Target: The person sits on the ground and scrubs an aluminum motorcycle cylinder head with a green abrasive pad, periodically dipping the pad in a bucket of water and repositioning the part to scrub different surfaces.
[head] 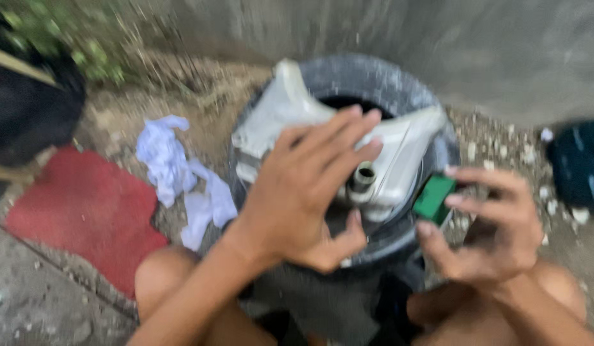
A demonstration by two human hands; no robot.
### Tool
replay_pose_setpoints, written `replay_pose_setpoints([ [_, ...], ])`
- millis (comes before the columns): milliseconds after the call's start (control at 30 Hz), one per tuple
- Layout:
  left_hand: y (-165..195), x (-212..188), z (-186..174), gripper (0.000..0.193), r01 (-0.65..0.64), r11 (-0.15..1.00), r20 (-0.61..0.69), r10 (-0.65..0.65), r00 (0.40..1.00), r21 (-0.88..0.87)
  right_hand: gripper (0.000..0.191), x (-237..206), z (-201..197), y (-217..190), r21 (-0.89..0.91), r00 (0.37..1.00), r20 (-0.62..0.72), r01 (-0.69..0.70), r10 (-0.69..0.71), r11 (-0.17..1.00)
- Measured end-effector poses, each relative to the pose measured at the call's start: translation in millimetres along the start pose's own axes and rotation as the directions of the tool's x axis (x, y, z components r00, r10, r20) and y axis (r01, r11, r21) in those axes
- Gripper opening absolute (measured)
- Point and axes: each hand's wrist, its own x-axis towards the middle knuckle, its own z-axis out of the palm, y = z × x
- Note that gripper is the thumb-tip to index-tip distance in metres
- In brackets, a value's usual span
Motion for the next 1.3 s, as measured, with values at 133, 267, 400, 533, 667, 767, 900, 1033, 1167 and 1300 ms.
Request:
replay_pose_setpoints([
  [133, -7, 1, -7, 0.075, -0.046, 0.999, 0.075, 0.044, 0.996, 0.017, 0.040, -10, -1, 1, 0.069, 0.999, -0.030, -0.038, 0.040, 0.997],
  [267, -6, 5, -12, 0.076, -0.065, 0.996, 0.079, 0.060, 0.995, 0.059, 0.044, -8, -4, -6, 0.058, 1.000, -0.010, -0.024, 0.025, 0.998],
  [400, -2, 8, -19, 0.075, -0.095, 0.991, 0.103, 0.085, 0.991, 0.097, 0.050, 2, -9, -18, 0.018, 0.999, 0.027, 0.031, -0.031, 0.999],
  [533, -3, 9, -25, 0.070, -0.132, 0.973, 0.133, 0.108, 0.985, 0.189, 0.054, 10, -20, -36, -0.179, 0.983, 0.152, 0.129, -0.102, 0.975],
  [667, -10, 10, -25, 0.070, -0.149, 0.971, 0.063, 0.140, 0.988, 0.189, 0.056, 17, -24, -48, -0.229, 0.966, 0.214, 0.192, -0.144, 0.954],
  [767, -15, 12, -24, 0.072, -0.157, 0.973, 0.076, 0.146, 0.986, 0.168, 0.056, 22, -20, -51, -0.238, 0.963, 0.226, 0.203, -0.149, 0.950],
  [900, -18, 13, -22, 0.074, -0.151, 0.980, 0.117, 0.137, 0.984, 0.129, 0.052, 25, -14, -53, -0.251, 0.957, 0.217, 0.244, -0.191, 0.937],
  [1033, -19, 11, -19, 0.076, -0.179, 0.968, 0.077, 0.168, 0.983, 0.178, 0.046, 22, -13, -47, -0.213, 0.968, 0.168, 0.219, -0.185, 0.952],
  [1167, -21, 7, -19, 0.076, -0.170, 0.972, 0.091, 0.156, 0.984, 0.164, 0.044, 16, -14, -31, -0.204, 0.978, 0.087, 0.203, -0.189, 0.958],
  [1300, -22, 6, -17, 0.074, -0.168, 0.971, 0.081, 0.157, 0.984, 0.171, 0.043, 11, -17, -16, -0.170, 0.989, 0.038, 0.145, -0.140, 0.975],
])
